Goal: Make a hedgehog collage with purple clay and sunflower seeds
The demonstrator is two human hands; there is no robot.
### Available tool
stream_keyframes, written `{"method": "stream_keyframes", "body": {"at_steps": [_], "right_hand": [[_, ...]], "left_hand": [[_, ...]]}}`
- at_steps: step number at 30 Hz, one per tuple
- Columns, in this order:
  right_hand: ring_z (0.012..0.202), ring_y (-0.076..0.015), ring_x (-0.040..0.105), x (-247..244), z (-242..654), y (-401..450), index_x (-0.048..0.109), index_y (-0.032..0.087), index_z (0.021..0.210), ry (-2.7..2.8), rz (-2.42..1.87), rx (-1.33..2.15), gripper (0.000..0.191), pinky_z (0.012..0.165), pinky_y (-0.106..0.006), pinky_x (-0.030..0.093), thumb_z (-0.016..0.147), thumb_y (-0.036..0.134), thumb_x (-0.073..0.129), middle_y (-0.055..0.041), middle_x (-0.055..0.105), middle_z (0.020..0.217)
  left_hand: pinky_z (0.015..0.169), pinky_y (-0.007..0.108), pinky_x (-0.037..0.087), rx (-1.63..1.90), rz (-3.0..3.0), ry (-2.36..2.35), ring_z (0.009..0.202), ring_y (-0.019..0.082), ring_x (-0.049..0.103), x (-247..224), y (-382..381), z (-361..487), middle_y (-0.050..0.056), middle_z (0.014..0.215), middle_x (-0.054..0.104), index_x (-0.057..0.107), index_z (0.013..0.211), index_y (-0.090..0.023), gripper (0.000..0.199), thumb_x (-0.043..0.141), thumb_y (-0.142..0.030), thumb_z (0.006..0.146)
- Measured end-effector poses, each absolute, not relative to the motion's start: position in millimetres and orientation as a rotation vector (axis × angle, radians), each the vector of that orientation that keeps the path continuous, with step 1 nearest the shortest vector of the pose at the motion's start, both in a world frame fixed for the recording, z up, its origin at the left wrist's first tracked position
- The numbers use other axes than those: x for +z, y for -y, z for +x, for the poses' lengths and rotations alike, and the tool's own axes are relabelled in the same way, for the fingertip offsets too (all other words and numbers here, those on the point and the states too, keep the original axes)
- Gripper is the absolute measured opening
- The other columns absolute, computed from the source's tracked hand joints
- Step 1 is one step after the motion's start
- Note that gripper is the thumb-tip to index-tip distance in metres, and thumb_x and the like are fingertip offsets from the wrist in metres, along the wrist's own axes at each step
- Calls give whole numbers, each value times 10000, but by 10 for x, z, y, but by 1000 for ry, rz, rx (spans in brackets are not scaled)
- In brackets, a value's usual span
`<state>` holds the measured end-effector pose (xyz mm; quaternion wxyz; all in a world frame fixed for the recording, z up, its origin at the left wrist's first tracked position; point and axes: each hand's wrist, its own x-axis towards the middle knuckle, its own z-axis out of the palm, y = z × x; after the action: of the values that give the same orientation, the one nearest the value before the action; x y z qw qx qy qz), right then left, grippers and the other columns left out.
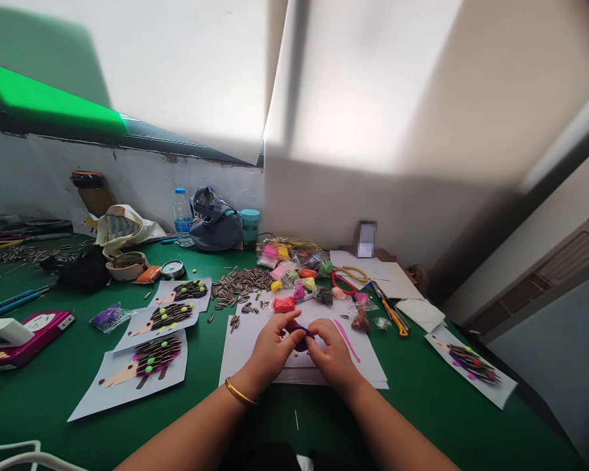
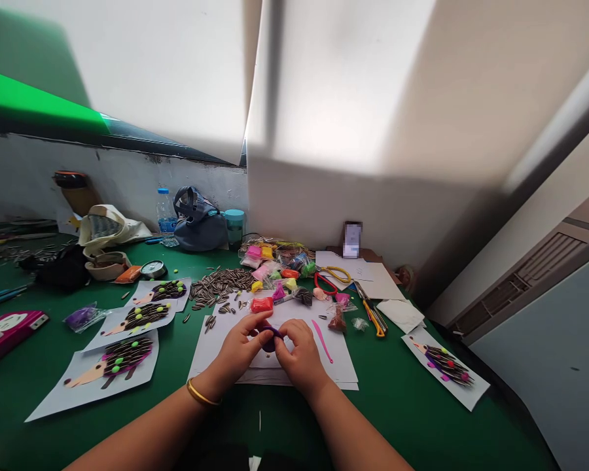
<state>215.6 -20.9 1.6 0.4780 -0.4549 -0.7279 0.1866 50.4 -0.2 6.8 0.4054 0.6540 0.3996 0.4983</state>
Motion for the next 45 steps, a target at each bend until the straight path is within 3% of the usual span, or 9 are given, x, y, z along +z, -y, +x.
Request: {"method": "stream_keyframes", "body": {"at_steps": [5,11,13,17,23,28,35,40,45], "right_hand": [[861,-212,553,26,2149,222,645,224,811,1830,-1106,464,73,816,-353,424,863,224,593,-31,636,837],[855,-207,564,50,2141,223,660,227,767,1852,-1117,489,156,823,-350,429,892,237,567,-31,646,825],[838,-206,560,45,2134,225,642,221,746,1858,-1134,459,131,808,-345,427,864,212,586,-26,637,799],[833,-204,553,18,2138,219,633,218,765,1843,-1121,462,116,800,-343,426,867,221,576,-28,631,806],[828,-205,547,14,2168,213,624,214,790,1795,-1102,452,130,785,-346,430,890,250,549,-35,632,820],[860,-214,551,48,2144,242,648,219,795,1849,-1105,459,128,816,-360,427,886,273,576,-38,636,832],[854,-209,552,56,2136,231,659,217,788,1875,-1141,482,134,814,-357,429,876,219,558,-38,639,827],[827,-204,543,29,2135,229,620,208,759,1868,-1144,462,106,791,-349,427,840,189,554,-30,620,800],[831,-206,550,21,2157,211,610,213,797,1764,-1105,472,82,773,-347,437,854,210,550,-38,633,832]], "left_hand": [[610,282,536,1234,1611,-973,649,158,623,75,20,516,27,750,610,704,743,-171,169,680,-326,806],[710,315,551,1267,1639,-962,786,184,645,121,18,511,51,897,652,734,982,-205,230,677,-338,803],[747,316,544,1266,1695,-982,821,191,640,118,24,511,41,865,657,742,945,-220,192,700,-316,784],[622,288,540,1221,1589,-1005,670,170,630,82,22,514,34,748,638,707,748,-178,171,668,-333,808],[743,312,555,1281,1579,-1023,866,206,653,81,3,507,64,954,685,722,1010,-204,261,695,-322,778],[588,280,544,1221,1525,-1001,630,156,627,101,27,526,19,733,614,677,719,-166,207,706,-364,771],[656,292,544,1224,1479,-968,715,169,637,106,9,527,34,816,652,691,1030,-176,314,676,-381,792],[642,287,528,1143,1499,-1004,686,171,625,97,12,527,34,752,655,666,774,-160,222,659,-381,797],[680,291,530,1230,1472,-983,759,178,634,66,0,528,40,835,670,668,981,-168,279,653,-388,810]]}}
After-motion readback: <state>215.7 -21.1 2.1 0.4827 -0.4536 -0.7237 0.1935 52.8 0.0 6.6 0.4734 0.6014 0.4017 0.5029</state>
